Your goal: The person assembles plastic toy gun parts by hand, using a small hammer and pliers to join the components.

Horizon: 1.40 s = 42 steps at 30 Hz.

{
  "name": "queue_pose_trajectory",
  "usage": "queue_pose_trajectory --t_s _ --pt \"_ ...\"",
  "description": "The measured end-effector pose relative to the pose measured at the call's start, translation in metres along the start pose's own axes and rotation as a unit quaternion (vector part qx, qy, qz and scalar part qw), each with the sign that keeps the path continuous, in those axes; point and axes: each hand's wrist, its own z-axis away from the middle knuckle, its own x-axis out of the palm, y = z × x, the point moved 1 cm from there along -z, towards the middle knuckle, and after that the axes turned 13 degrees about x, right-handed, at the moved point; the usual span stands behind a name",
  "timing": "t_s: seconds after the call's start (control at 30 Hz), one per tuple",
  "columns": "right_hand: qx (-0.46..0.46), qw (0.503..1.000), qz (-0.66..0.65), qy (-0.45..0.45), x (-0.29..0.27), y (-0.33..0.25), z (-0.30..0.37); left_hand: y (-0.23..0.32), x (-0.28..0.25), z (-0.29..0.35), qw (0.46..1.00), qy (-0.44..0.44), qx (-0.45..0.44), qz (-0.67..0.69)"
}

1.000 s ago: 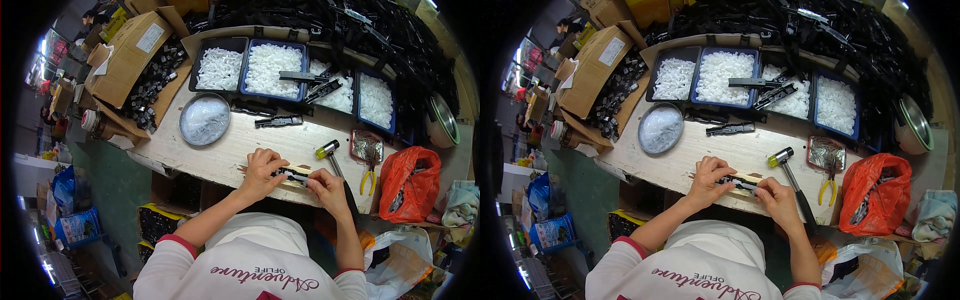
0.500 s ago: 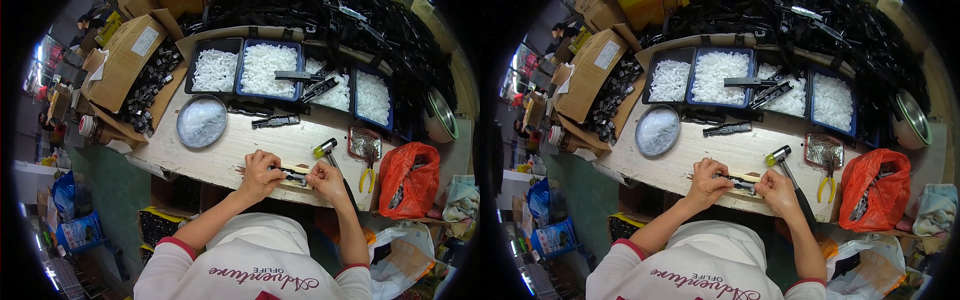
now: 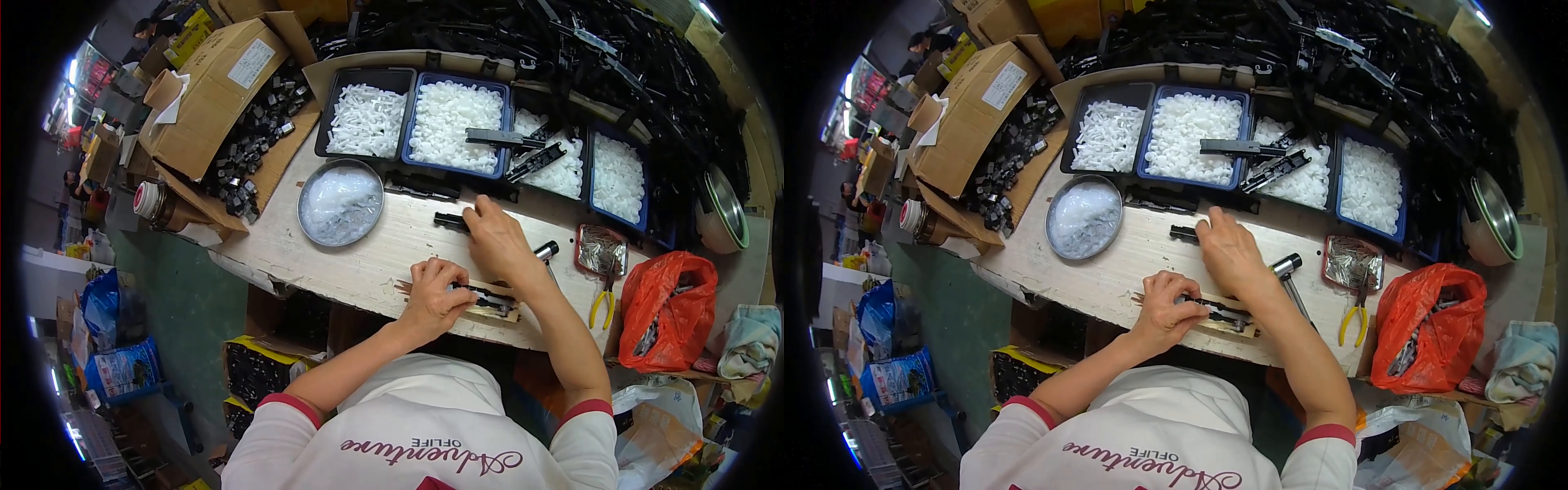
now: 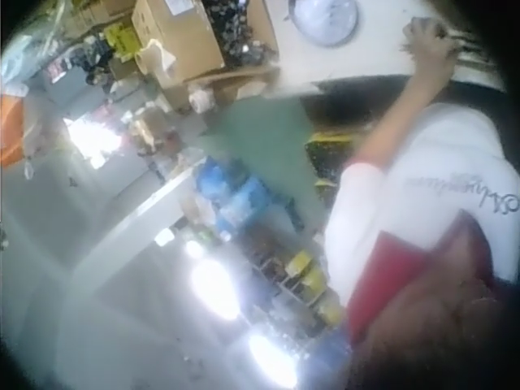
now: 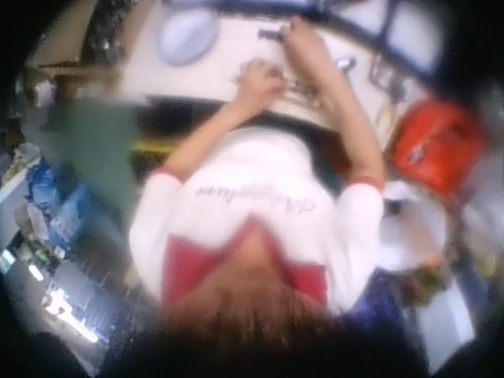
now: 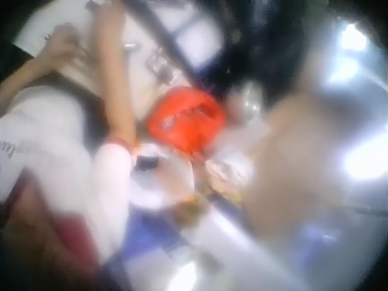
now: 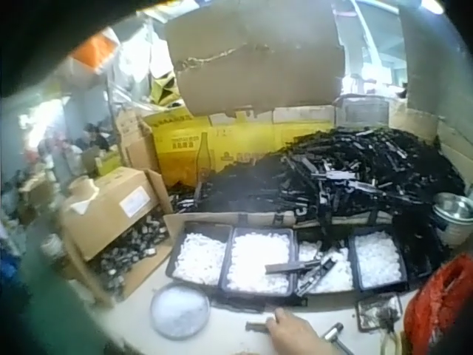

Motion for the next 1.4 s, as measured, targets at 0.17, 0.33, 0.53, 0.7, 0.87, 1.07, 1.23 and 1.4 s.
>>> queue_pose_trajectory --t_s 0.17,0.33,0.53,0.7,0.87,1.07,1.23,1.4 --pt "0.142 0.880 -0.452 -0.029 -0.043 0.022 0.043 0.007 -0.022 -0.010 0.997 0.066 -0.034 0.016" --pt "0.143 0.695 -0.697 -0.103 -0.032 0.008 0.085 0.011 -0.023 -0.020 0.997 0.045 0.017 0.058" --pt "0.173 0.694 -0.695 -0.067 -0.039 0.007 0.103 0.014 -0.032 -0.017 0.999 -0.010 0.038 0.034" --pt "0.207 0.848 -0.476 0.106 -0.041 0.045 0.121 0.008 -0.036 -0.011 0.992 -0.088 0.082 -0.045" --pt "0.246 0.906 -0.317 0.133 -0.038 0.053 0.135 0.002 -0.030 -0.009 0.974 -0.175 0.112 -0.085" --pt "0.241 0.952 -0.125 0.143 -0.028 0.054 0.144 0.001 -0.029 -0.011 0.965 -0.216 0.109 -0.100" --pt "0.248 0.963 -0.002 0.103 -0.016 0.055 0.143 -0.002 -0.026 -0.009 0.964 -0.219 0.116 -0.098" --pt "0.243 0.959 -0.104 0.105 -0.029 0.050 0.148 0.000 -0.027 -0.002 0.963 -0.216 0.117 -0.115"
